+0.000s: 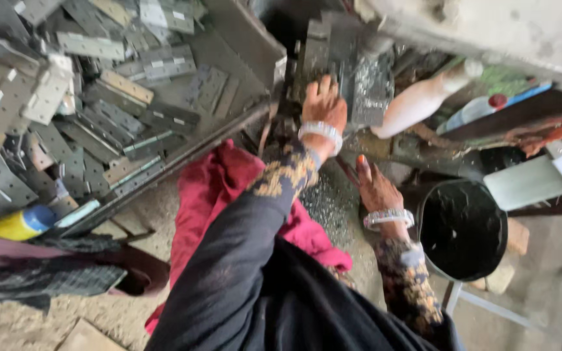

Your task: The person repeatedly picks metal hinge pieces from a bin, places them into a press machine, and operates the press with a lever. The person then removes the processed pieces and returns them to the bin. This cycle continues throughout the video.

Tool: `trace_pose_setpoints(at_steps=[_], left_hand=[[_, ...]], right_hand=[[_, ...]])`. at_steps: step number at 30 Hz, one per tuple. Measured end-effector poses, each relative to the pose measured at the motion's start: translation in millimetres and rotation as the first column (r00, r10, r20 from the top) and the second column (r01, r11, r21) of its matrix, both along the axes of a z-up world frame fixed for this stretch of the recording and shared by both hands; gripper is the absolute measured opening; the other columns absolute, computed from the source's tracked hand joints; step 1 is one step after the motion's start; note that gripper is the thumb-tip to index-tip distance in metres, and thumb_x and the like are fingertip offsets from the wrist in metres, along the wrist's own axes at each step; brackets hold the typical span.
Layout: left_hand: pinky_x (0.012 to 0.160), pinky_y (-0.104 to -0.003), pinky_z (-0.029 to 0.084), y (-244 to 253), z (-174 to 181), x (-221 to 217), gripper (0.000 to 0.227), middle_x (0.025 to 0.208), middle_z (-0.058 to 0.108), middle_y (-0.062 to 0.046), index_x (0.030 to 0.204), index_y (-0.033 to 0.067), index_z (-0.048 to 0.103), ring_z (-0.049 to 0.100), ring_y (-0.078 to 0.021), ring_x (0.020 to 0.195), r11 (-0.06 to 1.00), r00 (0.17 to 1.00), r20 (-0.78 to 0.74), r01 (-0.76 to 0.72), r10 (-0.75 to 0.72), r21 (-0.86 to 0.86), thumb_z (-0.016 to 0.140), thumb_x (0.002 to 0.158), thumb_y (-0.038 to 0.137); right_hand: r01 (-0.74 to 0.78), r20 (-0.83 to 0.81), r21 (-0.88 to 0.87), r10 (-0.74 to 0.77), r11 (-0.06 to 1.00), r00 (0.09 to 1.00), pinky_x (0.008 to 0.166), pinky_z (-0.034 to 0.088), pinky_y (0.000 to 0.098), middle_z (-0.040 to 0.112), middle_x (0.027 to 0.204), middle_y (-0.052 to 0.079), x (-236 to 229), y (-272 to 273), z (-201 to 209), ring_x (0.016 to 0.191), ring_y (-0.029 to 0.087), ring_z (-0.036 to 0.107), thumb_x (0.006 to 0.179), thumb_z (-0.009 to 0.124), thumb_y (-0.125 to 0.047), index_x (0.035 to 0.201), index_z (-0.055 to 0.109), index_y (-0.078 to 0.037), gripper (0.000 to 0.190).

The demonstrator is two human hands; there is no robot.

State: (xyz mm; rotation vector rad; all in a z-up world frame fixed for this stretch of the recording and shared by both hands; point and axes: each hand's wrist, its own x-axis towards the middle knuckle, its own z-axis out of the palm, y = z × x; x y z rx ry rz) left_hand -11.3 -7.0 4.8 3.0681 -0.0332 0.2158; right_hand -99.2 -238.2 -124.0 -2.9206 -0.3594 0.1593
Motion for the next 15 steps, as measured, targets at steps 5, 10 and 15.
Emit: trace_pose_setpoints(at_steps=[5, 10, 15], left_hand=[[0.103, -0.046, 0.031, -1.2, 0.8, 16.1, 0.032, 0.141, 0.060, -0.006, 0.108, 0.0114, 0.079, 0.040, -0.0260, 0.137, 0.999, 0.991, 0.127, -0.035, 0.030, 0.037, 0.053, 0.093, 0.021], [0.112, -0.048, 0.027, 4.8, -4.7, 39.5, 0.035, 0.147, 0.057, -0.007, 0.117, 0.0124, 0.076, 0.035, -0.0263, 0.145, 0.997, 0.999, 0.014, -0.045, 0.044, 0.069, 0.048, 0.098, 0.019], [0.113, -0.047, 0.027, -0.8, -14.3, 44.7, 0.048, 0.156, 0.043, -0.005, 0.133, 0.0061, 0.070, 0.037, -0.0240, 0.141, 0.977, 0.947, 0.280, -0.189, 0.155, 0.098, 0.046, 0.093, 0.015]], right_hand=[[-0.003, -0.055, 0.117, 0.010, 0.993, 0.998, 0.079, 0.053, 0.0578, 0.071, 0.113, 0.028, -7.9, 16.8, -4.4, 0.097, 0.047, 0.067, 0.112, 0.039, -0.042, 0.122, 0.062, -0.007, 0.043], [-0.024, -0.048, -0.032, 0.022, 0.999, 0.999, 0.071, 0.053, 0.0603, 0.067, 0.114, 0.027, 4.6, 17.4, 9.0, 0.088, 0.049, 0.068, 0.103, 0.037, -0.039, 0.133, 0.057, -0.011, 0.045], [0.164, -0.195, 0.104, -0.142, 0.981, 0.970, 0.083, 0.050, 0.0583, 0.068, 0.110, 0.028, -2.6, 17.7, 7.8, 0.101, 0.050, 0.064, 0.107, 0.038, -0.056, 0.123, 0.061, -0.009, 0.054]])
